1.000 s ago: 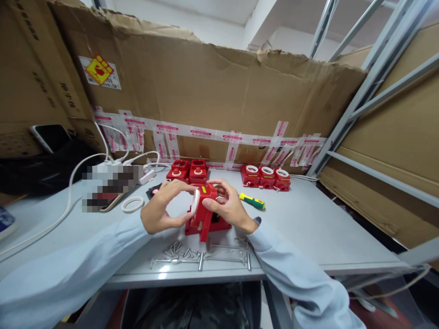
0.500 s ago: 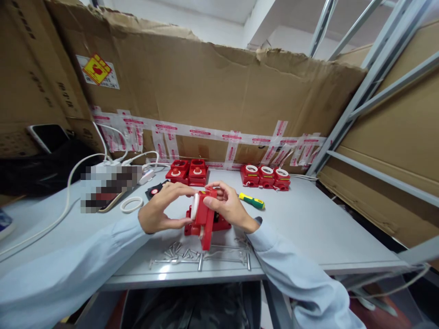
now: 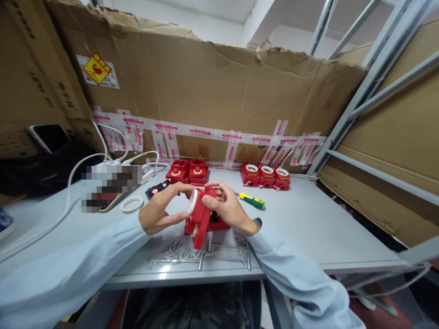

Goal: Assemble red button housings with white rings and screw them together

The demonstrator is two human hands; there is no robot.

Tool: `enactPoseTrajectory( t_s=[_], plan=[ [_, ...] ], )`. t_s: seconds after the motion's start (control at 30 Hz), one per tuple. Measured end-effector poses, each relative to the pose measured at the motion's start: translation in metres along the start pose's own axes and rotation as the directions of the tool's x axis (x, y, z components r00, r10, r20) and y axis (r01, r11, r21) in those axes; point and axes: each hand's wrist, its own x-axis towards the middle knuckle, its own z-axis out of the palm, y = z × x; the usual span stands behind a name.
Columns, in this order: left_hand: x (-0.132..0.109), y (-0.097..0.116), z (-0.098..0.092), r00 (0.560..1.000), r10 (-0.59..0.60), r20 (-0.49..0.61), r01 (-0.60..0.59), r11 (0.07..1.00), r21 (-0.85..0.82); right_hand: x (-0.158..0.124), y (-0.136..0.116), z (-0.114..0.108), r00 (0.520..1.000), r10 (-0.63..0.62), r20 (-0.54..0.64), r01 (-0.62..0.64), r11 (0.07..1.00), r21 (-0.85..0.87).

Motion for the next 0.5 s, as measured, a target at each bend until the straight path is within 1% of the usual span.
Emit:
enactPoseTrajectory(
  t_s=[0.07, 0.1, 0.2, 0.27, 0.33, 0.43, 0.47, 0.5],
  plan=[
    [-0.001, -0.001, 0.001, 1.000, -0.003, 0.007, 0.003, 1.000, 0.029, -0.001, -0.001, 0.001, 1.000, -0.007, 0.000, 0.007, 1.000, -0.017],
    [-0.001, -0.002, 0.001, 1.000, 0.017, 0.011, -0.017, 0.999, 0.040, -0.001, -0.001, 0.002, 1.000, -0.009, 0.003, 0.009, 1.000, -0.027],
    [0.000, 0.000, 0.001, 0.991, 0.133, 0.011, -0.133, 0.991, 0.020, -0.001, -0.002, 0.000, 1.000, -0.015, 0.021, 0.017, 0.998, -0.053],
    [0.001, 0.003, 0.001, 0.976, 0.218, -0.005, -0.218, 0.975, 0.038, -0.001, 0.000, -0.001, 0.999, 0.012, 0.053, -0.009, 0.999, -0.039],
    [0.001, 0.007, 0.001, 0.952, 0.305, -0.016, -0.301, 0.946, 0.122, -0.002, 0.002, -0.003, 0.988, 0.094, 0.123, -0.097, 0.995, 0.017],
    [0.002, 0.012, 0.001, 0.905, 0.425, 0.006, -0.411, 0.873, 0.263, -0.004, 0.003, -0.004, 0.931, 0.248, 0.267, -0.285, 0.953, 0.108],
    [0.002, 0.014, 0.001, 0.886, 0.464, 0.013, -0.445, 0.842, 0.305, -0.004, 0.002, -0.004, 0.912, 0.278, 0.300, -0.326, 0.938, 0.122],
    [0.003, 0.016, 0.001, 0.864, 0.502, 0.020, -0.478, 0.808, 0.345, -0.005, 0.000, -0.004, 0.905, 0.286, 0.314, -0.336, 0.934, 0.118]
  ],
)
